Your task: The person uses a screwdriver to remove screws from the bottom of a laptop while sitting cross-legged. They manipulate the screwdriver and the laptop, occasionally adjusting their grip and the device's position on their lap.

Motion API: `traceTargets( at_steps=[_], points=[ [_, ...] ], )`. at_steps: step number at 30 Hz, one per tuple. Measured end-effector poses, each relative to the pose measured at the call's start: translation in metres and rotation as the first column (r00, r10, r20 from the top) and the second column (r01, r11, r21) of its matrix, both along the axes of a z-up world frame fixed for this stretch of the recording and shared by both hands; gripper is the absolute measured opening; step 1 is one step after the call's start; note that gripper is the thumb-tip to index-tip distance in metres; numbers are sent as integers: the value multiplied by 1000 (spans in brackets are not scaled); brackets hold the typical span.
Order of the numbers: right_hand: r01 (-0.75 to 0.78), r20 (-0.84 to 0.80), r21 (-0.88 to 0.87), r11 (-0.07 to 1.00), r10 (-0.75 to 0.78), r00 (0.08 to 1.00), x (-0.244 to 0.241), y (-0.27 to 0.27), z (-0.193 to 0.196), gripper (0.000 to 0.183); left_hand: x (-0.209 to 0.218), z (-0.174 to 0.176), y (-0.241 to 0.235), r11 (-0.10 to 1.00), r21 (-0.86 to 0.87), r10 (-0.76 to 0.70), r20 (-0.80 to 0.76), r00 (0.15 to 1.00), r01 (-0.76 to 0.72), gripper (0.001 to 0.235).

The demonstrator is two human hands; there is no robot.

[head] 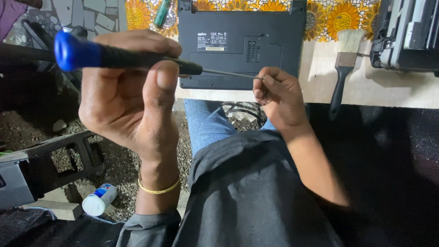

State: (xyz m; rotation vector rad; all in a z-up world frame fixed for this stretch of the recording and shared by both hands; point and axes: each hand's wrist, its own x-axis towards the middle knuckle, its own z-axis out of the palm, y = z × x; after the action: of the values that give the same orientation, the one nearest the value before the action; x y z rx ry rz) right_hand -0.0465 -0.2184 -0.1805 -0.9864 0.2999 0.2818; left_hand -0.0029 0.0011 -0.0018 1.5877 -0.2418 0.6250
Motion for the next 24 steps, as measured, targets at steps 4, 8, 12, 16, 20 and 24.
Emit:
traceTargets(
  at_steps=[4,8,12,16,20,24],
  points=[
    [93,-92,163,982,-78,993,-1,7,-3,19,-3,0,5,1000,-24,-6,21,1000,7,22],
    [97,-105,194,976,-77,991,-1,8,-1,19,-6,11,1,998,11,57,-24,998,-57,32],
    [82,-77,189,979,-68,995,-1,8,5,16,-5,12,1,998,25,57,-8,998,-57,33],
    [82,-90,207,975,-65,994,-2,8,5,18,-1,2,3,997,22,75,30,997,-75,26],
    [99,-141,248,964,-66,988,-5,9,6,19,-5,9,-5,992,36,121,-21,992,-120,34],
    [114,-132,331,937,-73,989,-6,10,7,17,-4,10,-7,993,25,114,-17,993,-114,33]
  ],
)
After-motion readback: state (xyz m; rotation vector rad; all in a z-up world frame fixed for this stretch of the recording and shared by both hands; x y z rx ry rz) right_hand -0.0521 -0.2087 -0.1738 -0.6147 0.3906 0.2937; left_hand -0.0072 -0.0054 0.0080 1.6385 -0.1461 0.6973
